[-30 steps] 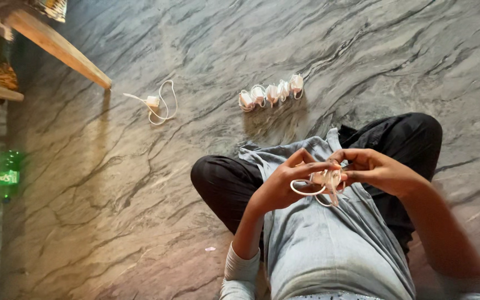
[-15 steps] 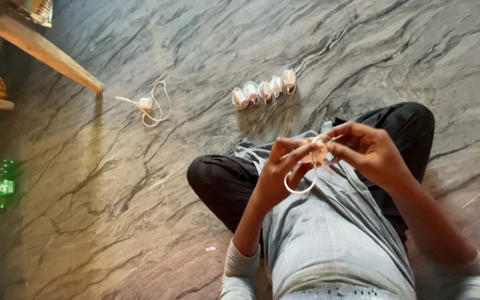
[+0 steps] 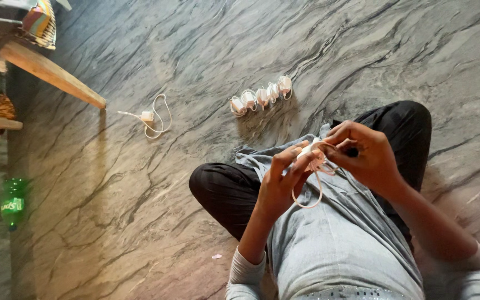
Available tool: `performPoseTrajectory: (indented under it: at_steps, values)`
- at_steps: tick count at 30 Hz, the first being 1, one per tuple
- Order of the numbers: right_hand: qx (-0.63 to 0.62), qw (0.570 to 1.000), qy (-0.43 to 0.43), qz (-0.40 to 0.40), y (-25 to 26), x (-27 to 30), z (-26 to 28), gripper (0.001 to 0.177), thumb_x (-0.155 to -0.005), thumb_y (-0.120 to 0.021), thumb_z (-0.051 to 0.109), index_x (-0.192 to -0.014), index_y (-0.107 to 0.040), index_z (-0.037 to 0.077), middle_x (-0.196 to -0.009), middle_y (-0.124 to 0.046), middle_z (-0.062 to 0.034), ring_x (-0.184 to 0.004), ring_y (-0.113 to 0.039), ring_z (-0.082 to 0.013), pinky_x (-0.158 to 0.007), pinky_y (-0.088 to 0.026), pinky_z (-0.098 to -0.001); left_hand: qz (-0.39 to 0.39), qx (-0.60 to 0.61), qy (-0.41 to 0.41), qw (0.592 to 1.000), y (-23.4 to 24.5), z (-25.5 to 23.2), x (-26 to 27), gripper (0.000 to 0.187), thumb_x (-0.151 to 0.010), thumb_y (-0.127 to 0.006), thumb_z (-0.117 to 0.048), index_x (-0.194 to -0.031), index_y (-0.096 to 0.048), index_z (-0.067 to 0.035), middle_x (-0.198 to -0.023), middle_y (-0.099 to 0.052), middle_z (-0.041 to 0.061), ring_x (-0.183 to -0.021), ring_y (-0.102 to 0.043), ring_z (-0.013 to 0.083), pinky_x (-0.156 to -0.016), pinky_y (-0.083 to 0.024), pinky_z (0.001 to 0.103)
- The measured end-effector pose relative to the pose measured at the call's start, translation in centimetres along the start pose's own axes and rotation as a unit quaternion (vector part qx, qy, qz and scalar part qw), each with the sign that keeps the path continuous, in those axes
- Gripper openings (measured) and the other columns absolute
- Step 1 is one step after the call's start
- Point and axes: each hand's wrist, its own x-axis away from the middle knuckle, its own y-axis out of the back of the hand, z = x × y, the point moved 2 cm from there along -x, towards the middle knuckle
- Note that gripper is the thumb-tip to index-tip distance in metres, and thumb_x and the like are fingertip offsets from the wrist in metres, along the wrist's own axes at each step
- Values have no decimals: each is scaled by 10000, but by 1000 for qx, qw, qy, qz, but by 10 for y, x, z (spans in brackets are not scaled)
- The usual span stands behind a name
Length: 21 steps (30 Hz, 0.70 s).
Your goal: The person winds a long white cable around several white power adapters one by one while sitting on the floor.
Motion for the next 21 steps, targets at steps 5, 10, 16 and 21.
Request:
performPoseTrajectory:
  at_steps: [5, 10, 16, 21]
  values:
    - [90, 992, 81, 46, 8, 3, 34, 218, -937, -636, -15, -1141, -707, -42, -1131, -708, -117, -1027, -704, -171, -876, -565, -274, -56, 6, -15, 998, -4, 7, 5, 477, -919, -821, -28, -1337, -611, -120, -1251, -527, 104, -1291, -656, 316, -1009, -616, 378]
    - [-71, 988, 52, 127, 18, -10, 28, 195, -949, -658, -24, -1125, -742, -19, -1269, -660, -167, -1003, -740, -163, -834, -634, -288, -88, 101, 36, 990, 0, 13, 14, 450, -870, -806, 14, -1284, -656, -76, -1145, -570, 106, -1043, -640, 251, -898, -569, 357]
    - [-95, 987, -6, 129, 16, -12, 12, 186, -912, -717, 18, -1092, -760, 1, -1099, -790, -109, -861, -745, -108, -703, -605, -229, -74, 192, 104, 973, -5, 17, 21, 477, -834, -847, -26, -1262, -639, -50, -1137, -543, 101, -991, -606, 213, -823, -543, 314]
    - [45, 994, 88, 52, 10, -9, 9, 252, -883, -801, 110, -1097, -696, 29, -1022, -754, -46, -874, -707, -73, -756, -554, -227, -84, 471, 182, 859, -26, 31, 30, 472, -949, -775, -147, -1354, -568, -24, -1226, -489, 48, -1022, -692, 175, -868, -607, 273]
